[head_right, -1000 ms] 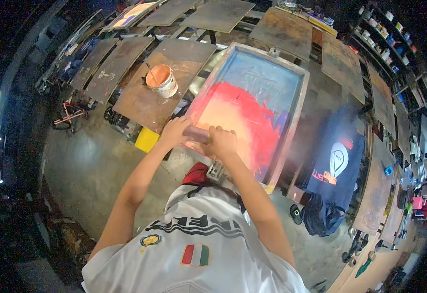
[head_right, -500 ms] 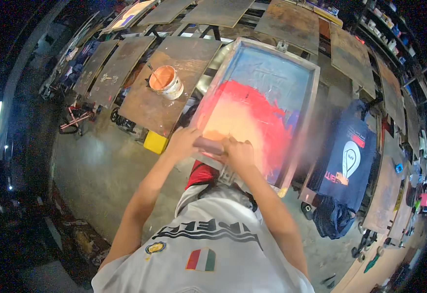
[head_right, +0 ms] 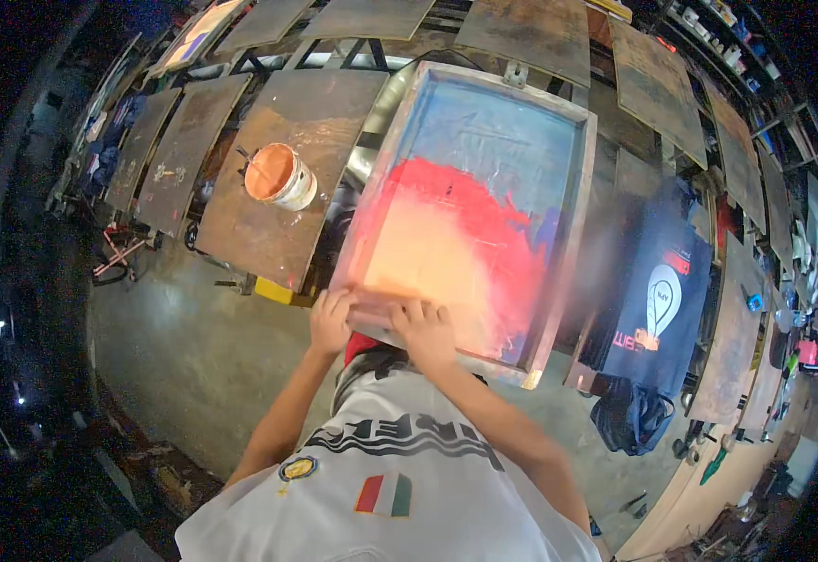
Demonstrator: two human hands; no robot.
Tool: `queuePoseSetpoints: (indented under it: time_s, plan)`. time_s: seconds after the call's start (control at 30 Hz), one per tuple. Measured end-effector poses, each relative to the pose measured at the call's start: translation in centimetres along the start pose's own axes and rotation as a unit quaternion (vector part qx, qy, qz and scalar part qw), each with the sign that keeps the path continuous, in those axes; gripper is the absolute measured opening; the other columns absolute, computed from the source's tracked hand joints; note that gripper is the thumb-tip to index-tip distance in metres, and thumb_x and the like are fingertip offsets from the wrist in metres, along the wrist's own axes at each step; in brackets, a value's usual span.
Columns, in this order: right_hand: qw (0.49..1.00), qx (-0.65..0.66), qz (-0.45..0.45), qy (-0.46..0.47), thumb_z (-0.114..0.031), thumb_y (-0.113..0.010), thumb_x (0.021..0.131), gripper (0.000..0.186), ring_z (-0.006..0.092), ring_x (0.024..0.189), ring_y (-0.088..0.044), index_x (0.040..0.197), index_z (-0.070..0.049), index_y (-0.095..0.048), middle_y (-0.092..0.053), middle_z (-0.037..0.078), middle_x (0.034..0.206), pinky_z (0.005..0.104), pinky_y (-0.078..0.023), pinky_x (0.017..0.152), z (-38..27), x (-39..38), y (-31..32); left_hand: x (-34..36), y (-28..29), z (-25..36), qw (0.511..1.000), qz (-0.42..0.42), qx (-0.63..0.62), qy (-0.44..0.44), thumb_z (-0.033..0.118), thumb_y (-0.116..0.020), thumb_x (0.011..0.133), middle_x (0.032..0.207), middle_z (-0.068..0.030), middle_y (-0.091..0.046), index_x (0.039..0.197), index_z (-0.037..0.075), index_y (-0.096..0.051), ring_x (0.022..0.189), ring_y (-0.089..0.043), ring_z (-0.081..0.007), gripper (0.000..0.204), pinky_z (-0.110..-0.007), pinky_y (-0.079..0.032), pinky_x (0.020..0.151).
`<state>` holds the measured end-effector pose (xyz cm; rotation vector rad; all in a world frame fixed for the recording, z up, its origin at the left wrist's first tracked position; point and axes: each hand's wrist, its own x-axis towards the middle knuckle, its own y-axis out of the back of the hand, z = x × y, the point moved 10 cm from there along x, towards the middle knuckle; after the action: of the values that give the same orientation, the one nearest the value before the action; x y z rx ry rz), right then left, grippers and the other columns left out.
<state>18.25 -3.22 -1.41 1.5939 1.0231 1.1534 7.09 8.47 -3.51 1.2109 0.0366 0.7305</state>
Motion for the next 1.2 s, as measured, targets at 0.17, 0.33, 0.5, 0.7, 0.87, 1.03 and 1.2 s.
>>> queuePoseSetpoints:
  time_s: [0.17,0.33,0.5,0.7,0.87,1.03,1.2]
  plan:
    - [0.999,-0.001,-0.032,-0.013,-0.021,-0.061,0.080,0.034,0.0243,0.082,-0.063,0.114,-0.017,-0.060,-0.059,0.007,0.096,0.0403,-0.048,0.071,0.9,2.3,-0.3,3.5,0.4,-0.3,0.999,-0.036,-0.016,-0.001,0.007,-0.060,0.075,0.111,-0.0096,-0.064,0.106,0.010,-0.066,0.102,-0.059,-0.0358,0.032,-0.046,-0.050,0.082]
    - [0.992,0.027,-0.123,-0.021,-0.022,-0.062,0.079,0.036,0.0244,0.089,-0.066,0.114,-0.010,-0.059,-0.059,0.009,0.098,0.0368,-0.054,0.067,0.4,-0.9,-1.4,-0.6,-0.2,1.1,0.999,-0.032,-0.031,-0.026,0.007,-0.060,0.072,0.106,-0.0126,-0.063,0.101,0.009,-0.065,0.098,-0.060,-0.0352,0.030,-0.045,-0.051,0.082]
    - [0.992,-0.009,-0.104,-0.065,-0.019,-0.063,0.080,0.033,0.0249,0.088,-0.066,0.112,-0.009,-0.059,-0.059,0.009,0.097,0.0370,-0.057,0.066,2.0,2.2,-2.4,2.4,-0.9,-0.6,0.999,-0.023,-0.027,0.038,0.004,-0.060,0.073,0.109,-0.0106,-0.063,0.103,0.009,-0.065,0.102,-0.058,-0.0351,0.031,-0.045,-0.049,0.087]
    - [0.985,0.038,-0.160,-0.047,-0.018,-0.061,0.081,0.033,0.0235,0.087,-0.067,0.112,-0.008,-0.059,-0.058,0.009,0.096,0.0350,-0.057,0.062,1.7,0.5,-1.6,1.0,-0.8,0.5,0.994,-0.089,-0.029,0.053,0.000,-0.057,0.074,0.113,-0.0093,-0.062,0.108,0.009,-0.064,0.108,-0.056,-0.0353,0.035,-0.046,-0.049,0.089]
    - [0.990,0.027,-0.130,-0.040,-0.018,-0.062,0.079,0.036,0.0227,0.085,-0.067,0.115,-0.011,-0.060,-0.058,0.009,0.097,0.0344,-0.057,0.060,1.3,-1.0,-1.6,0.2,-0.3,1.8,0.997,-0.041,-0.061,0.025,0.002,-0.057,0.073,0.107,-0.0121,-0.063,0.098,0.007,-0.063,0.101,-0.059,-0.0363,0.026,-0.045,-0.050,0.084]
    - [0.986,0.025,-0.134,-0.097,-0.027,-0.067,0.078,0.038,0.0249,0.084,-0.067,0.113,-0.012,-0.061,-0.057,0.011,0.098,0.0356,-0.057,0.060,3.7,2.8,-1.9,5.3,-0.1,0.8,0.998,-0.029,-0.057,0.018,-0.003,-0.056,0.073,0.104,-0.0123,-0.064,0.097,0.006,-0.063,0.098,-0.060,-0.0365,0.027,-0.044,-0.050,0.083]
    - [0.982,0.046,-0.158,-0.092,-0.031,-0.068,0.078,0.039,0.0260,0.081,-0.068,0.111,-0.012,-0.060,-0.056,0.012,0.097,0.0372,-0.057,0.060,4.2,0.2,-1.4,3.6,-0.7,2.4,0.990,-0.111,-0.081,0.032,-0.004,-0.059,0.070,0.104,-0.0108,-0.065,0.096,0.006,-0.064,0.098,-0.061,-0.0355,0.029,-0.043,-0.051,0.083]
